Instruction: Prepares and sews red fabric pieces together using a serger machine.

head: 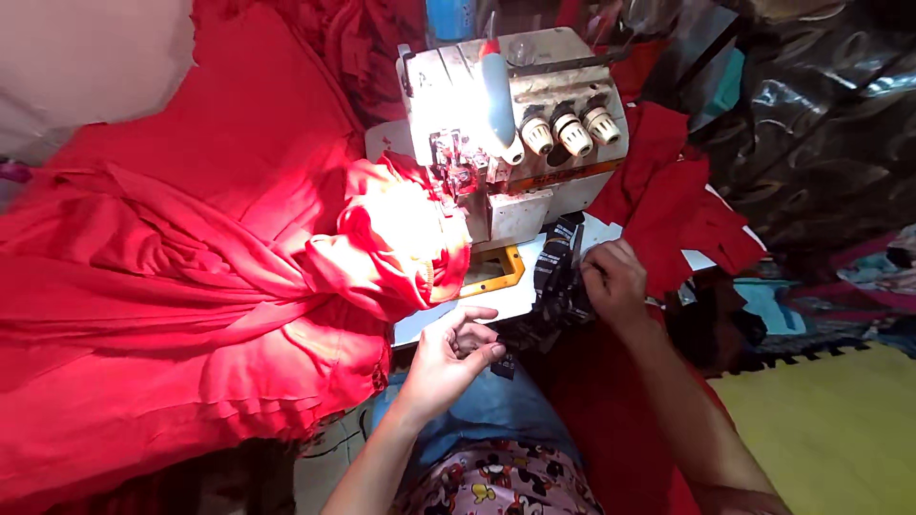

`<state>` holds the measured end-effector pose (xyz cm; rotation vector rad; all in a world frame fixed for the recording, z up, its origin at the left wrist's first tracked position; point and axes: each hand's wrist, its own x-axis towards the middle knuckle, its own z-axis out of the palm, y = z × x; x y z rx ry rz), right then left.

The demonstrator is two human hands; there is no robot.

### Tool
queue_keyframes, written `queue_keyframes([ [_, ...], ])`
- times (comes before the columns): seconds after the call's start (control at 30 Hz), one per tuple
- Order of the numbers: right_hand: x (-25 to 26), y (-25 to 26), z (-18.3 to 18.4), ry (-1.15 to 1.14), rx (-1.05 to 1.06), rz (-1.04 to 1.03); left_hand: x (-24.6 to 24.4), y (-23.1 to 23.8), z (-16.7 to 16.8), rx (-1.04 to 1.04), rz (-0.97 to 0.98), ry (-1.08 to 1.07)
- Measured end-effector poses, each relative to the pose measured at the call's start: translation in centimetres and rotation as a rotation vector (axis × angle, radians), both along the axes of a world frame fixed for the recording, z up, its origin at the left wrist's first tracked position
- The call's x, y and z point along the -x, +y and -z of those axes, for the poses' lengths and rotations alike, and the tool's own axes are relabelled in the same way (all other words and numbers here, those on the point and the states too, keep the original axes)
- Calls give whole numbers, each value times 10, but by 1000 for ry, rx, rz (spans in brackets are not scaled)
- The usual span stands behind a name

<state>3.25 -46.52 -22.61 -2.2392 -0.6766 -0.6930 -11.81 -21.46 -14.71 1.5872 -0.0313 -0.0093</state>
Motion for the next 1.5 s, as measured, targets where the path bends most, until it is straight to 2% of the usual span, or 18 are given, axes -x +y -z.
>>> queue_keyframes([
  [0.07, 4, 7, -1, -38, -38, 61, -1, 2, -1, 0, -11, 1],
  [0.13, 19, 15, -16, -70, -116, 29, -2, 3, -3, -9, -15, 3],
  [0.2, 42, 29, -38, 13, -214, -144, -2, 3, -4, -14, -19, 5],
  [0.3, 70, 49, -57, 209, -241, -448, -1, 3, -6, -27, -18, 12],
  [0.4, 77, 63, -60, 282, -218, -553, 1, 4, -6, -41, -13, -13],
  [0.47, 78, 69, -58, 228, -237, -528, 5, 2, -4, -108, -83, -77],
  [0.57, 80, 75, -57, -30, -221, -412, 12, -1, 3, -253, -244, -240],
  [0.63, 85, 77, -55, -195, -168, -362, 18, -1, 0, -144, -182, -142],
  [0.7, 93, 78, -52, -287, -111, -373, 20, 0, -2, 58, -89, 21],
  [0.8, 105, 80, -51, -311, -51, -410, 16, -2, -10, 223, -163, 161],
  [0.9, 110, 79, -54, -200, -113, -440, 17, 1, -9, 149, -147, 102],
  [1.0, 107, 77, -64, 3, -199, -481, 21, 3, -10, 14, -78, 33],
  [1.17, 97, 71, -72, 445, -361, -700, 26, 10, -12, -45, 38, -53],
  [1.27, 97, 72, -73, 614, -474, -795, 26, 13, -11, -48, 75, -99],
  [1.4, 102, 77, -76, 724, -646, -732, 29, 10, -6, 68, 34, -135],
  [1.5, 107, 83, -75, 750, -733, -680, 31, 1, -1, 112, -107, -163],
])
